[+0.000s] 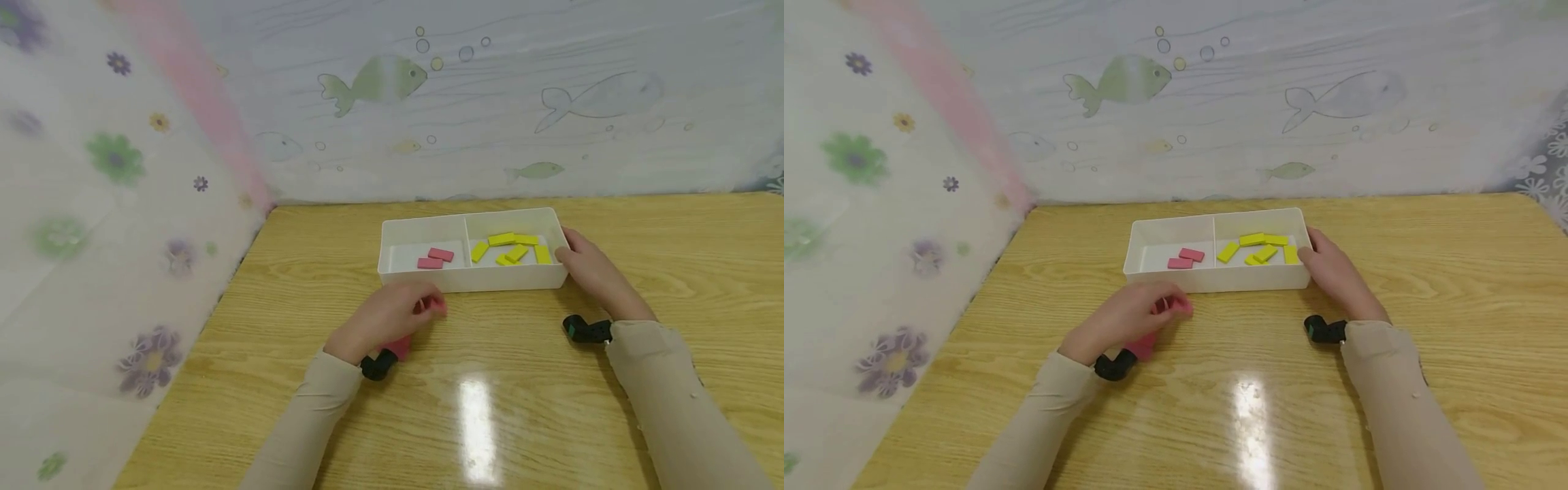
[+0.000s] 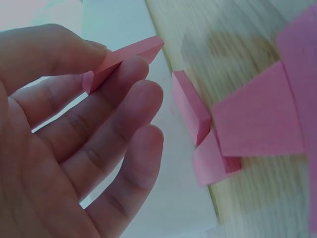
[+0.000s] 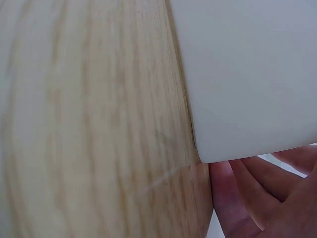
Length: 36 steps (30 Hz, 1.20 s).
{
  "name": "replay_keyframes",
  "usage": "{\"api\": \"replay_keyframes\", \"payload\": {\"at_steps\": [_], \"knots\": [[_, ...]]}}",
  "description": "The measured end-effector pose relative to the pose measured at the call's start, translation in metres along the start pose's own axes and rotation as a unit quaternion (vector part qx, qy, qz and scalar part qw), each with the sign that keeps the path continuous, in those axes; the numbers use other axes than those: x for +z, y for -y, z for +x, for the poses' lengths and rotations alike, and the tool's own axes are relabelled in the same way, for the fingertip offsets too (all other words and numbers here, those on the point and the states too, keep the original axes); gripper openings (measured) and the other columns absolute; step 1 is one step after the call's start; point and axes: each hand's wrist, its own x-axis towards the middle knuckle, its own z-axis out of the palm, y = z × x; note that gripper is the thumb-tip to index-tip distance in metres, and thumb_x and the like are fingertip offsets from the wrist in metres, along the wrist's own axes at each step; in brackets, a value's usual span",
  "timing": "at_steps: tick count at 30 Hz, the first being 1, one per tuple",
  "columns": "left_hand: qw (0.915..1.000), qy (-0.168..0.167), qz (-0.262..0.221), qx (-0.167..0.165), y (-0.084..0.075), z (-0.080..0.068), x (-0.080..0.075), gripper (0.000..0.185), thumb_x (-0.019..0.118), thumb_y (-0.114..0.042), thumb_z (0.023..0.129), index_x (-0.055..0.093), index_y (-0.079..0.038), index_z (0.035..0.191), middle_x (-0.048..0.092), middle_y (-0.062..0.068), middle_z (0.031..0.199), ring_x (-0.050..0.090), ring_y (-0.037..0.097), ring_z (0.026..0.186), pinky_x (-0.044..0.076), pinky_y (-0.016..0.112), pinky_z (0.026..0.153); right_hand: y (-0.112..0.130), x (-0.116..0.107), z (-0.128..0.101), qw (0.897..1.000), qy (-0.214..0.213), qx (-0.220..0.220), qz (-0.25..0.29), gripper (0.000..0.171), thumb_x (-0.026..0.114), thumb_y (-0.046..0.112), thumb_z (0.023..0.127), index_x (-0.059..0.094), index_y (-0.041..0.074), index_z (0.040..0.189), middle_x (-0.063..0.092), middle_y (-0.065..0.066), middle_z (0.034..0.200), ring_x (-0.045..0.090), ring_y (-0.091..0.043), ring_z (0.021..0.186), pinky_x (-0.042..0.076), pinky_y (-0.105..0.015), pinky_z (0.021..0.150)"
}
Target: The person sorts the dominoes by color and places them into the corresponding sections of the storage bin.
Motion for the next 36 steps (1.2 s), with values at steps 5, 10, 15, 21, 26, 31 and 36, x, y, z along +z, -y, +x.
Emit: {"api": "replay_keyframes", "payload": {"at_steps": [5,10,15,21,26,31,36], "knots": [[0.9997,-0.015,-0.021,0.005,0.002,-0.002,-0.003,0.012,0.058,-0.028,0.087,0.062,-0.020,0.095,0.055,-0.013,0.085,0.048,0.001,0.077,0.042,0.018,0.068,0.000,0.000,0.001,1.000,-0.001,-0.003,-0.002,0.058,0.024,0.027,0.094,0.000,0.014,0.144,0.008,-0.014,0.147,0.011,-0.034,0.131,0.015,-0.056,0.100],[0.9993,-0.018,-0.028,-0.014,0.002,-0.003,-0.006,0.015,0.056,-0.034,0.086,0.060,-0.024,0.097,0.055,-0.015,0.088,0.048,0.001,0.078,0.042,0.020,0.071,-0.001,0.000,0.000,1.000,0.000,-0.004,0.000,0.058,0.025,0.026,0.094,0.000,0.013,0.144,0.008,-0.014,0.147,0.009,-0.033,0.132,0.014,-0.056,0.100],[0.9980,-0.022,-0.047,-0.036,0.003,-0.002,-0.010,0.028,0.051,-0.045,0.085,0.060,-0.024,0.101,0.056,-0.013,0.088,0.049,0.003,0.076,0.043,0.022,0.068,-0.001,0.000,-0.001,1.000,0.000,-0.002,-0.003,0.058,0.023,0.029,0.094,-0.001,0.014,0.144,0.008,-0.014,0.147,0.012,-0.034,0.131,0.015,-0.057,0.099],[0.9969,-0.039,-0.050,-0.048,0.006,-0.003,-0.012,0.025,0.053,-0.040,0.086,0.060,-0.021,0.102,0.057,-0.009,0.091,0.049,0.004,0.076,0.044,0.021,0.065,-0.002,0.000,-0.001,1.000,0.001,0.002,0.002,0.058,0.024,0.029,0.094,-0.001,0.015,0.144,0.009,-0.013,0.147,0.012,-0.034,0.131,0.016,-0.057,0.099],[0.9957,-0.063,-0.053,-0.044,0.007,-0.003,-0.013,0.013,0.055,-0.026,0.089,0.060,-0.021,0.100,0.059,-0.007,0.088,0.050,0.003,0.075,0.044,0.021,0.061,-0.002,0.001,-0.001,1.000,0.004,0.002,0.002,0.058,0.024,0.028,0.094,0.000,0.014,0.144,0.009,-0.015,0.147,0.013,-0.035,0.130,0.017,-0.056,0.098],[0.9931,-0.100,-0.046,-0.041,0.010,-0.003,-0.013,0.016,0.054,-0.028,0.089,0.061,-0.022,0.102,0.059,-0.010,0.093,0.050,0.001,0.076,0.044,0.021,0.064,-0.003,0.001,0.000,1.000,-0.001,0.003,0.002,0.058,0.024,0.029,0.094,0.000,0.015,0.144,0.010,-0.014,0.147,0.013,-0.034,0.131,0.016,-0.057,0.099],[0.9895,-0.127,-0.039,-0.058,0.014,-0.003,-0.016,0.024,0.053,-0.031,0.089,0.060,-0.023,0.111,0.057,-0.014,0.095,0.050,0.000,0.075,0.044,0.019,0.065,-0.001,0.000,-0.001,1.000,0.002,-0.002,0.007,0.058,0.024,0.029,0.094,-0.001,0.016,0.144,0.009,-0.012,0.147,0.012,-0.034,0.131,0.015,-0.057,0.099]]}}
